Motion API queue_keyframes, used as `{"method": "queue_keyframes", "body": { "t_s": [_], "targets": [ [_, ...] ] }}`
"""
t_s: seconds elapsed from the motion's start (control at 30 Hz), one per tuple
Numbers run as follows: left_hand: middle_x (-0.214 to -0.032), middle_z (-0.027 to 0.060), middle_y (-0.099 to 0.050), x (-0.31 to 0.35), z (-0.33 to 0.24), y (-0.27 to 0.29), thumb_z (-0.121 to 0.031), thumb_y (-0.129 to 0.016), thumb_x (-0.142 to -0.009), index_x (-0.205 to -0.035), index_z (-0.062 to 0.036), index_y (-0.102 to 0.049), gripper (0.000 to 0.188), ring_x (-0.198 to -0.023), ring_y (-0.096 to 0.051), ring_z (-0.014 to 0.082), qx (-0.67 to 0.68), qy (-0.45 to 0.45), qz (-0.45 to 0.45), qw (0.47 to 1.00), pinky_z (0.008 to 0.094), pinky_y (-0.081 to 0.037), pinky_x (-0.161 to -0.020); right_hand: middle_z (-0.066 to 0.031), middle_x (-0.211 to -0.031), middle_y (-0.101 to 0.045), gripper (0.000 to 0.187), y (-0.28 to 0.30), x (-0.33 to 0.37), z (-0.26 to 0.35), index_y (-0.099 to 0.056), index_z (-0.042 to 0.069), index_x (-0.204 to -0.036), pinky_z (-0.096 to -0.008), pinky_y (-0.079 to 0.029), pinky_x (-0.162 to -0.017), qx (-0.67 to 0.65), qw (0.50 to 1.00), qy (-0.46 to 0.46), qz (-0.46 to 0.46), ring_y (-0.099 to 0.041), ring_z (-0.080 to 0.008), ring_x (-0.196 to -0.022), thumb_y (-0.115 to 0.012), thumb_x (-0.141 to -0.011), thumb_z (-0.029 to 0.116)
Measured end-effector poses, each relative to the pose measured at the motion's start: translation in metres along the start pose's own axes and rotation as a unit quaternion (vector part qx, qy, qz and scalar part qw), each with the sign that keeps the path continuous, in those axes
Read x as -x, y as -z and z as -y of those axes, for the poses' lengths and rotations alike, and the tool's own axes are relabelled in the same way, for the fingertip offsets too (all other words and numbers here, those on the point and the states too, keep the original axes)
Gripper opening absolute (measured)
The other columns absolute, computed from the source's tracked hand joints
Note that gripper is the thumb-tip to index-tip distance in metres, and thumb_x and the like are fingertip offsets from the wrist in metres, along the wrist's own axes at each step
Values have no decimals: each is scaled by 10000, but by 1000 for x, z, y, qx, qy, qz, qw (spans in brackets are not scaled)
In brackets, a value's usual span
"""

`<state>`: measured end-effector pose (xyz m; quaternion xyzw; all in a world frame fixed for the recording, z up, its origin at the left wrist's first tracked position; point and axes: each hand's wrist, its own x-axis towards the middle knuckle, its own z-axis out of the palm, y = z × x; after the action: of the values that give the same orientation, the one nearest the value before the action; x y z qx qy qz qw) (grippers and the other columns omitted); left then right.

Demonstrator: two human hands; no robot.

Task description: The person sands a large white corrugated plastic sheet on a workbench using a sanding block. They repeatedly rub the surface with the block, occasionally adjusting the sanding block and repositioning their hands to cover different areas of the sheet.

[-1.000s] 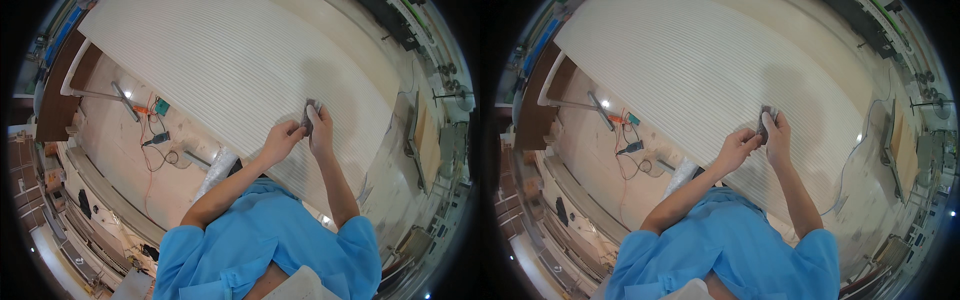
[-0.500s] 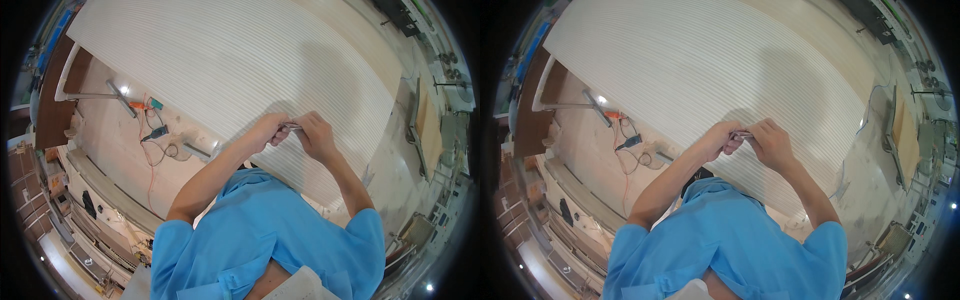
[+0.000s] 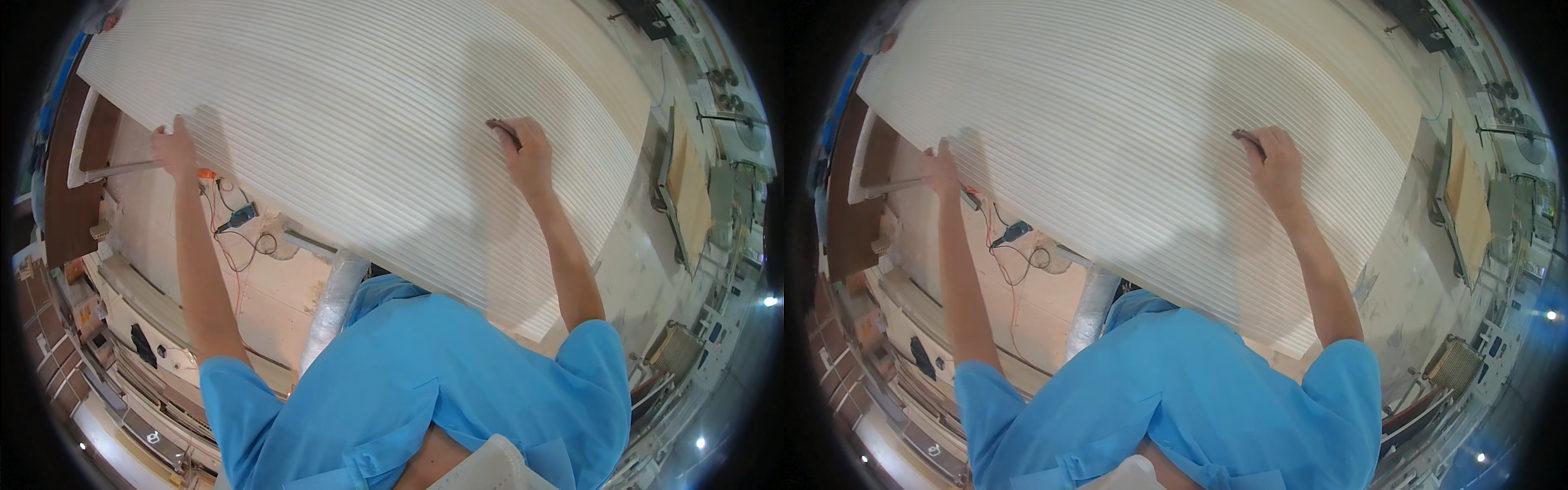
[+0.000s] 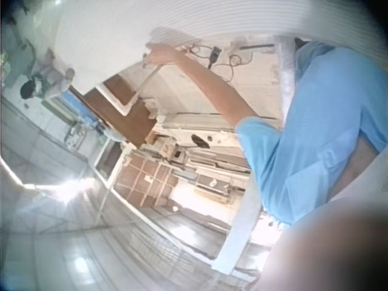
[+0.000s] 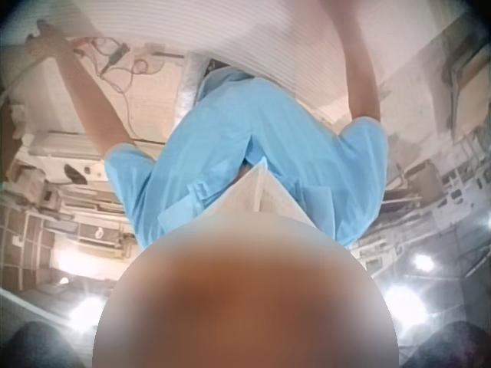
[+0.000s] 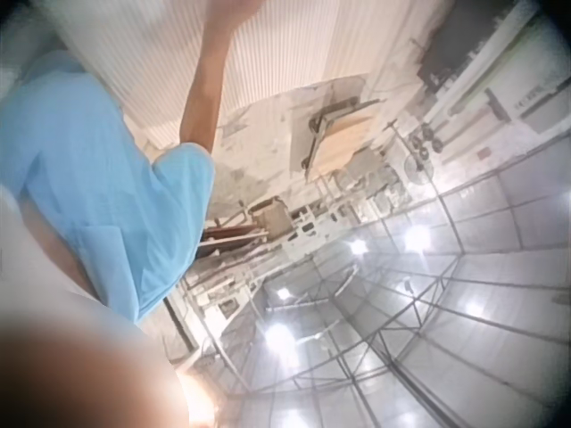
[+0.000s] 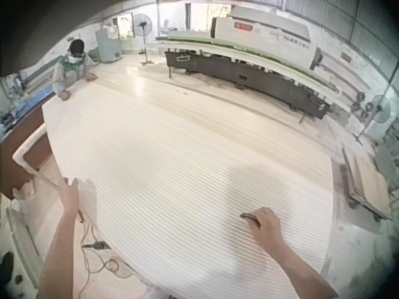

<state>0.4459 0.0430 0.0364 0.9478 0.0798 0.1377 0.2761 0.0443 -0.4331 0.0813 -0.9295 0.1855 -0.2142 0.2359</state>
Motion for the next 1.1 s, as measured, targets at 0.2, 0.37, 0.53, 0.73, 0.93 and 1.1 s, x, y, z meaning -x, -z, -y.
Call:
{"method": "queue_keyframes", "body": {
  "t_s": [0.2,0.37,0.53,0.73,0.93,1.1],
  "targets": [
    [-1445,367,-355,-16,8,-45,-677,-634,-858,-1407,173,-331,1056,-1284,-472,508,-107,109,-18,988,561,-411,-1079,-114,-882,-672,67,1,8,-7,-684,23,-910,-403,-502,-713,88,992,73,43,-625,-292,-814,-700,-912,89],
    [-1415,359,-345,6,-10,-42,-653,-616,-873,-1366,180,-354,1003,-1256,-492,519,-124,106,-39,986,566,-452,-1035,-113,-872,-657,57,-16,-4,-8,-665,18,-939,-414,-496,-681,89,987,131,21,-616,-299,-799,-679,-917,68],
    [-1349,338,-377,22,-27,-32,-583,-590,-893,-1318,190,-372,909,-1224,-509,513,-104,87,-26,990,554,-470,-1005,-129,-912,-670,49,-93,-82,34,-647,47,-930,-406,-528,-713,56,974,220,21,-649,-298,-835,-676,-908,79],
    [-1330,311,-382,35,-52,-22,-524,-576,-895,-1305,169,-393,826,-1201,-515,504,-109,101,-6,989,550,-479,-991,-168,-916,-697,121,-245,-233,145,-670,21,-923,-458,-541,-783,0,951,309,3,-673,-338,-893,-605,-941,121],
    [-1358,314,-363,34,-50,-13,-490,-617,-875,-1333,171,-366,843,-1208,-507,506,-78,104,1,991,557,-482,-980,-174,-1053,-722,177,-253,-248,164,-694,36,-998,-483,-545,-845,51,962,241,115,-676,-379,-995,-566,-962,153],
    [-1411,317,-348,31,-45,-16,-501,-635,-849,-1351,171,-354,885,-1224,-524,489,-41,118,-24,992,547,-478,-989,-153,-993,-715,162,-64,-69,18,-730,33,-1039,-456,-522,-815,138,967,165,136,-662,-324,-914,-643,-968,150]
  ]
}}
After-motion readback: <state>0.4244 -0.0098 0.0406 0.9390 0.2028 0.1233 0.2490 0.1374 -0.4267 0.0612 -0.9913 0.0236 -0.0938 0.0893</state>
